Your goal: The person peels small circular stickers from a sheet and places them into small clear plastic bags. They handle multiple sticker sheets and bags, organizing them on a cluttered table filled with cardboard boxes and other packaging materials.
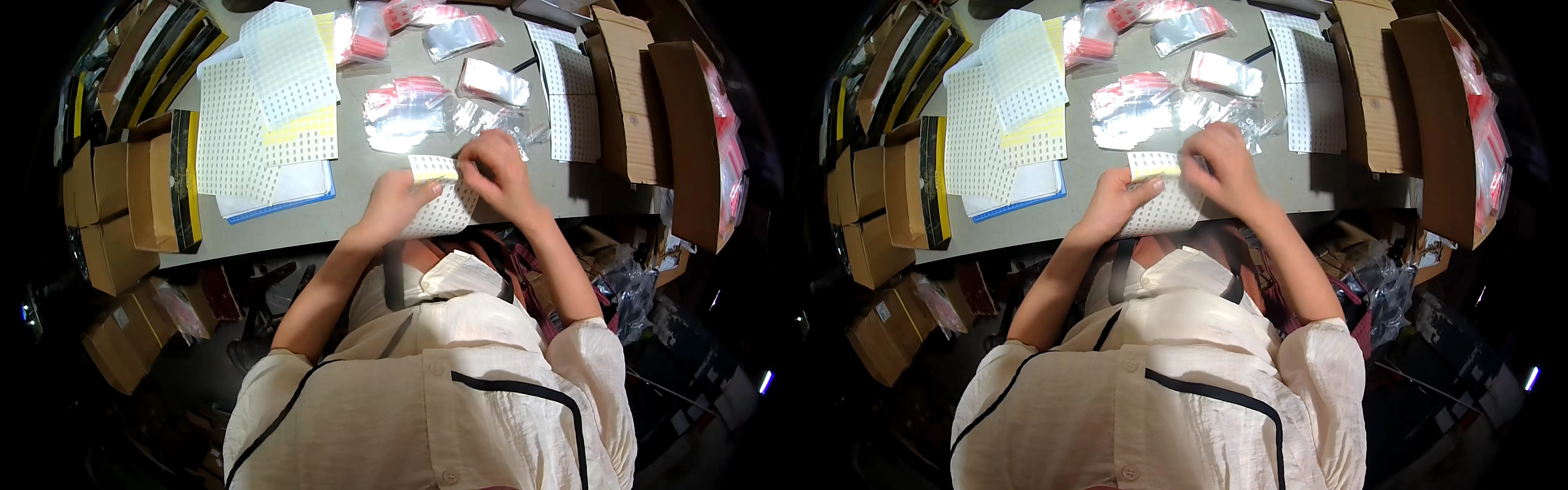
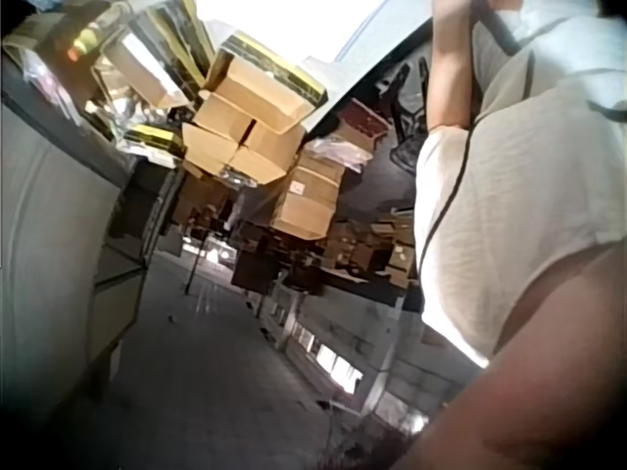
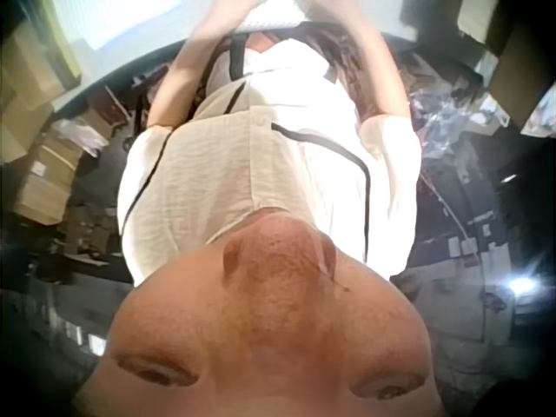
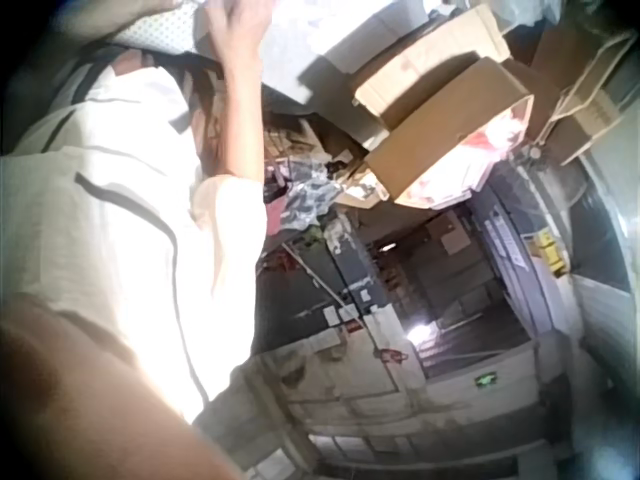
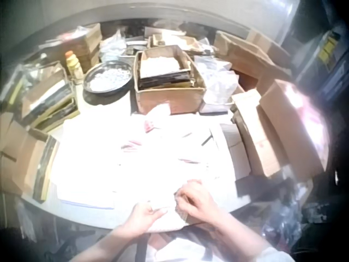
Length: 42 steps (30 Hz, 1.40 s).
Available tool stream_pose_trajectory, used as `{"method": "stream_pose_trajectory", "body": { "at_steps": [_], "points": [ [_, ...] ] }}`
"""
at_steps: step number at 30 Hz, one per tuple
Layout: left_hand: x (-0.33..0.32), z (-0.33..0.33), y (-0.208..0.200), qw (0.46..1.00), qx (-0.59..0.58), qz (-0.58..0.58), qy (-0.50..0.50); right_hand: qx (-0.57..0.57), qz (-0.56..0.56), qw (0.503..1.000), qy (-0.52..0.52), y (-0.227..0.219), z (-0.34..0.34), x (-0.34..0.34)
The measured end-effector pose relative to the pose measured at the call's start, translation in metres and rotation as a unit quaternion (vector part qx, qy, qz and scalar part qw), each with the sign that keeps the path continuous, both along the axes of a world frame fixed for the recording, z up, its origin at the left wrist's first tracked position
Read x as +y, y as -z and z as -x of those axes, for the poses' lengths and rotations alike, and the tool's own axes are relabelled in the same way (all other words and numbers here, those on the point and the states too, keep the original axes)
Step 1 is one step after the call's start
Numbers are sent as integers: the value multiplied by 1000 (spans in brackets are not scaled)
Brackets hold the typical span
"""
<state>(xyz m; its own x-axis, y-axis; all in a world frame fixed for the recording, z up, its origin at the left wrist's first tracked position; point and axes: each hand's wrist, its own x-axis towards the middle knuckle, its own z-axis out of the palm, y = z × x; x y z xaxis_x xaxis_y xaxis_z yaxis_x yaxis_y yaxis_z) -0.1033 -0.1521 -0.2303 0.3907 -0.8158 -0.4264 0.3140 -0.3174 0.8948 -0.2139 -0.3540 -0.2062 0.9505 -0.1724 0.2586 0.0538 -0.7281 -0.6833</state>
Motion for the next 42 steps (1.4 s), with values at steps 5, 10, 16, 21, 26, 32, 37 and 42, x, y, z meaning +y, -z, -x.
{"method": "stream_pose_trajectory", "body": {
  "at_steps": [5,10,16,21,26,32,37,42],
  "points": [
    [2,-3,-2,993,119,-1,-26,-83,217,972,25,7,-48,-28],
    [9,-9,-5,964,258,16,-70,-58,327,942,-57,22,-53,-34],
    [17,-14,-13,963,255,17,-84,29,328,943,-52,-7,-18,-44],
    [16,-19,-30,965,257,-4,-53,75,40,994,-73,-23,-9,-1],
    [15,-14,-26,969,241,14,-51,57,-31,995,-71,-12,-4,8],
    [15,-9,-17,977,203,37,-45,41,-77,994,-62,-7,-3,5],
    [14,-9,-11,983,177,40,-43,54,-75,995,-33,-4,-7,0],
    [13,-11,-16,976,206,32,-58,-58,99,993,24,3,-44,-23]
  ]
}}
